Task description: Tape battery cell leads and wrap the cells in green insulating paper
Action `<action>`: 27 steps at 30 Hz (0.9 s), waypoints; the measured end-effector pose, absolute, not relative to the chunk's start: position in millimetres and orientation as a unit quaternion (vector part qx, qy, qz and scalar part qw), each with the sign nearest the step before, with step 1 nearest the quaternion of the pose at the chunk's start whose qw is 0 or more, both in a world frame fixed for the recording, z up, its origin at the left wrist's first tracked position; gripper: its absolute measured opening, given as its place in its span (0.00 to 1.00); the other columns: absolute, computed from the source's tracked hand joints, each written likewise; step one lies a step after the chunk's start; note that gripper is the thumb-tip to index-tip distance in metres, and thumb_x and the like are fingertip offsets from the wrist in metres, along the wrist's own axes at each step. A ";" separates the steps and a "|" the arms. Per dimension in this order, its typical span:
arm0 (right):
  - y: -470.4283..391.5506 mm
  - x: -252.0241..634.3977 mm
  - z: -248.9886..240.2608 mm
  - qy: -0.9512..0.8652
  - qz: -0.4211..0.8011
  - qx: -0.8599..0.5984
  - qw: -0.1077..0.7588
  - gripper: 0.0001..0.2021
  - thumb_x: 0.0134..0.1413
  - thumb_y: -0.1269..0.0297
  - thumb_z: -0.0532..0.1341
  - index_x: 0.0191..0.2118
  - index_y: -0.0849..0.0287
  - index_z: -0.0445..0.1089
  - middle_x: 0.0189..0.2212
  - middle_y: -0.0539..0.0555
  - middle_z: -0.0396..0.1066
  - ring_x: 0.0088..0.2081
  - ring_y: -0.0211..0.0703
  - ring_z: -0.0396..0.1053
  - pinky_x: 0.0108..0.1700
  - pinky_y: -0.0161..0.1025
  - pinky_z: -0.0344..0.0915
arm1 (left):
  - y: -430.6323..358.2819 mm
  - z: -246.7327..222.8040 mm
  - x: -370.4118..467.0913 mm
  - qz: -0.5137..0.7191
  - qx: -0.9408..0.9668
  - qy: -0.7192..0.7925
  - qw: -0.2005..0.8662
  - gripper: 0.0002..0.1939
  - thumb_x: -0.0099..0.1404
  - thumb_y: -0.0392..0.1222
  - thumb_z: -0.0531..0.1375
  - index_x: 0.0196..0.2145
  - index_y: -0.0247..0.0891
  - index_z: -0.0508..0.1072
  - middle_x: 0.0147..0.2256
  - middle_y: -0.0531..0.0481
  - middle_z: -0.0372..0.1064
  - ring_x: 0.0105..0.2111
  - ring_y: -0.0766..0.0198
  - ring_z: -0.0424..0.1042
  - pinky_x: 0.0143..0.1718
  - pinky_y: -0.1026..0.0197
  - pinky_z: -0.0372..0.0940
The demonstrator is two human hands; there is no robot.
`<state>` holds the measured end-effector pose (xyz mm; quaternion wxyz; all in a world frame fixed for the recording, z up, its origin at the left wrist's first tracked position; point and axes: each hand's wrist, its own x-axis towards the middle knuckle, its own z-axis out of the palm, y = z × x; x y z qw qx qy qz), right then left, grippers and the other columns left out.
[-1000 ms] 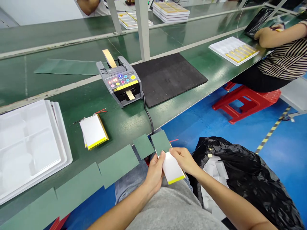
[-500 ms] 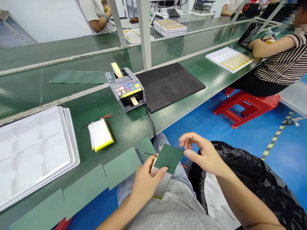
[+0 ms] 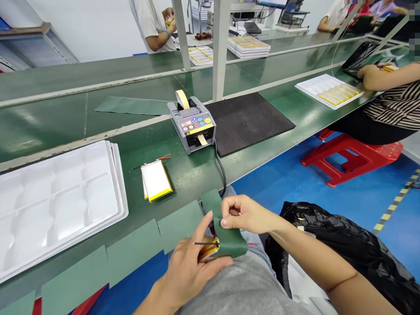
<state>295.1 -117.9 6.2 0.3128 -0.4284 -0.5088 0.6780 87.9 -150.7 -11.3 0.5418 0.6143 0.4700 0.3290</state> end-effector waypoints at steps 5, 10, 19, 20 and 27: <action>-123.3 270.8 -7.6 -0.450 0.786 -0.330 0.265 0.24 0.42 0.44 0.66 0.23 0.60 0.59 0.18 0.43 0.57 0.21 0.30 0.51 0.22 0.31 0.47 | -147.0 -13.1 75.8 0.346 0.612 0.485 0.520 0.38 0.37 0.39 0.74 0.50 0.47 0.71 0.13 0.61 0.65 0.17 0.62 0.65 0.27 0.63 0.63; -121.0 253.5 -6.3 -0.464 0.770 -0.309 0.309 0.24 0.47 0.40 0.61 0.24 0.58 0.57 0.22 0.44 0.55 0.25 0.33 0.52 0.27 0.32 0.50 | -142.2 7.8 76.0 0.323 0.638 0.547 0.435 0.41 0.44 0.49 0.70 0.56 0.50 0.64 0.16 0.63 0.66 0.14 0.68 0.58 0.22 0.66 0.60; -110.0 212.8 -6.1 -0.519 0.648 -0.384 0.404 0.16 0.54 0.53 0.60 0.28 0.56 0.54 0.24 0.45 0.51 0.27 0.36 0.49 0.28 0.33 0.49 | -115.4 20.8 35.1 0.324 0.583 0.606 0.433 0.16 0.56 0.55 0.59 0.29 0.39 0.73 0.24 0.53 0.71 0.24 0.62 0.66 0.25 0.66 0.60; -109.8 213.8 -9.4 -0.531 0.619 -0.404 0.415 0.14 0.56 0.54 0.58 0.28 0.56 0.55 0.25 0.45 0.51 0.27 0.36 0.49 0.28 0.33 0.49 | -110.2 23.6 23.5 0.324 0.573 0.611 0.439 0.17 0.58 0.56 0.57 0.31 0.39 0.72 0.26 0.52 0.72 0.26 0.62 0.67 0.27 0.65 0.62; -107.5 256.2 -55.9 -0.532 0.571 -0.484 0.396 0.16 0.57 0.50 0.56 0.27 0.56 0.57 0.24 0.47 0.49 0.26 0.39 0.51 0.29 0.33 0.55 | -57.7 66.5 -76.8 0.263 0.623 0.705 0.215 0.19 0.62 0.58 0.51 0.35 0.40 0.69 0.32 0.50 0.73 0.34 0.58 0.70 0.36 0.62 0.63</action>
